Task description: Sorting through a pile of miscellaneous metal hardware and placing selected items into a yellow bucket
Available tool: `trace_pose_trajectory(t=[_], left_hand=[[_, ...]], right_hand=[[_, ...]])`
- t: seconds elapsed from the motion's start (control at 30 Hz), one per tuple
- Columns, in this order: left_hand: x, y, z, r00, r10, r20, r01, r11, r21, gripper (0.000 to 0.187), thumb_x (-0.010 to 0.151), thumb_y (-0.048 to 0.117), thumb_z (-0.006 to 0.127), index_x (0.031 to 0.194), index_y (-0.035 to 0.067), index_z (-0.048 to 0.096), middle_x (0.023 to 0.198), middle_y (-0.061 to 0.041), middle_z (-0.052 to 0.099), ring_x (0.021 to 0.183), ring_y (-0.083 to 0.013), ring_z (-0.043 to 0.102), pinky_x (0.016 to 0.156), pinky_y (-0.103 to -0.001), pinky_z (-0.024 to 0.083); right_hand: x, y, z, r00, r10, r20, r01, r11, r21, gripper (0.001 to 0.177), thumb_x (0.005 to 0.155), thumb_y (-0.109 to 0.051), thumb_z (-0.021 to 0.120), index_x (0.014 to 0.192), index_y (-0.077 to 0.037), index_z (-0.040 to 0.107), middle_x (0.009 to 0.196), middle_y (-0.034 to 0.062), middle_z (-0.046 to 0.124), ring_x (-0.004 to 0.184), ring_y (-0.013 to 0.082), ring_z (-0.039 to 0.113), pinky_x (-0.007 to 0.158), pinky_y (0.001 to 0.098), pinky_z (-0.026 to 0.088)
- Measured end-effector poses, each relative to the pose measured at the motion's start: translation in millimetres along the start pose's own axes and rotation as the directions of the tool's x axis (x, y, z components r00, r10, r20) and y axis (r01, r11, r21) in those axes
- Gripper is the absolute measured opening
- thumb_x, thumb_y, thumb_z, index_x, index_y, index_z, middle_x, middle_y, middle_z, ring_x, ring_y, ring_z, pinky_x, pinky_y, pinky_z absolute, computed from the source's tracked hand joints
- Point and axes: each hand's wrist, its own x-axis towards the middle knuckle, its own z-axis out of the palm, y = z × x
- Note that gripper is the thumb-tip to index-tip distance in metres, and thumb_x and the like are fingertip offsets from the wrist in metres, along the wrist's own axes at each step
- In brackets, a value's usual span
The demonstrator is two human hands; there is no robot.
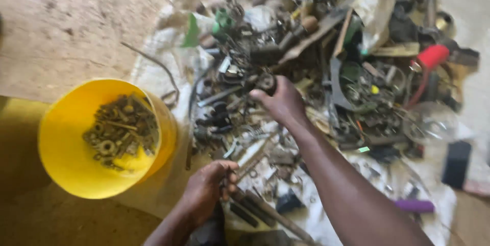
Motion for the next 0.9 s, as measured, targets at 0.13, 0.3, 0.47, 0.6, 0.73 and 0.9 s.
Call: trace_pose_trajectory(t=[0.13, 0.3, 0.47, 0.6, 0.73, 0.9], left_hand=[[7, -5, 1, 1.000, -0.011, -0.005, 0.010, 0.996, -0.086, 0.037, 0.094, 0.018, 0.057, 0.109, -0.007, 0.080, 0.078, -0.019, 0.070, 0.057, -0.0261, 0.057, 0.047, -0.034, 0.037], [4, -3, 13, 0.992, -0.025, 0.122, 0.034, 0.996, -0.077, 0.037, 0.096, 0.006, 0.046, 0.113, -0.013, 0.073, 0.080, -0.021, 0.066, 0.059, -0.0287, 0.056, 0.049, -0.036, 0.040], [7, -1, 27, 0.988, -0.027, 0.150, 0.039, 0.996, -0.080, 0.033, 0.100, 0.010, 0.050, 0.111, -0.010, 0.073, 0.079, -0.019, 0.066, 0.058, -0.0270, 0.052, 0.047, -0.036, 0.035], [8, -8, 25, 0.980, 0.013, 0.199, 0.002, 0.997, -0.076, 0.032, 0.102, 0.012, 0.051, 0.111, -0.008, 0.075, 0.080, -0.017, 0.067, 0.059, -0.0246, 0.053, 0.048, -0.034, 0.036], [7, -20, 22, 0.974, 0.027, 0.223, 0.001, 0.992, -0.127, 0.030, 0.104, 0.014, 0.052, 0.113, -0.008, 0.072, 0.082, -0.016, 0.064, 0.064, -0.0260, 0.055, 0.049, -0.035, 0.034], [9, -28, 24, 0.985, 0.001, 0.172, 0.021, 0.992, -0.123, 0.027, 0.101, 0.011, 0.055, 0.108, -0.007, 0.073, 0.078, -0.019, 0.066, 0.061, -0.0277, 0.058, 0.048, -0.035, 0.035]], right_hand=[[-11, 16, -9, 0.980, -0.035, 0.198, 0.045, 0.998, -0.049, 0.086, 0.103, -0.053, 0.054, 0.170, -0.009, 0.023, 0.172, 0.0199, 0.033, 0.155, 0.0404, 0.038, 0.121, 0.0535, 0.038], [-53, 66, -44, 0.992, -0.129, -0.010, 0.129, 0.992, 0.000, 0.047, 0.099, -0.044, 0.059, 0.138, -0.022, 0.074, 0.130, 0.0047, 0.080, 0.111, 0.0214, 0.078, 0.090, 0.0337, 0.059], [-63, 82, -132, 0.980, 0.135, 0.144, -0.193, 0.812, 0.552, 0.057, 0.102, -0.018, 0.057, 0.159, -0.014, 0.057, 0.079, 0.0030, 0.065, 0.056, 0.0092, 0.049, 0.046, 0.0239, 0.042], [-89, 57, -213, 0.894, 0.448, -0.011, -0.402, 0.813, 0.421, 0.036, 0.113, -0.011, 0.046, 0.146, -0.009, 0.062, 0.121, 0.0183, 0.073, 0.094, 0.0303, 0.071, 0.082, 0.0382, 0.062], [-91, 125, -247, 0.845, 0.521, -0.123, -0.466, 0.829, 0.309, 0.049, 0.103, 0.004, 0.037, 0.146, 0.000, 0.059, 0.127, 0.0274, 0.072, 0.110, 0.0441, 0.075, 0.084, 0.0484, 0.063], [-75, 262, -246, 0.796, 0.498, -0.345, -0.597, 0.740, -0.309, 0.046, 0.091, -0.023, 0.049, 0.115, -0.005, 0.083, 0.122, 0.0263, 0.079, 0.117, 0.0502, 0.070, 0.095, 0.0522, 0.053]])
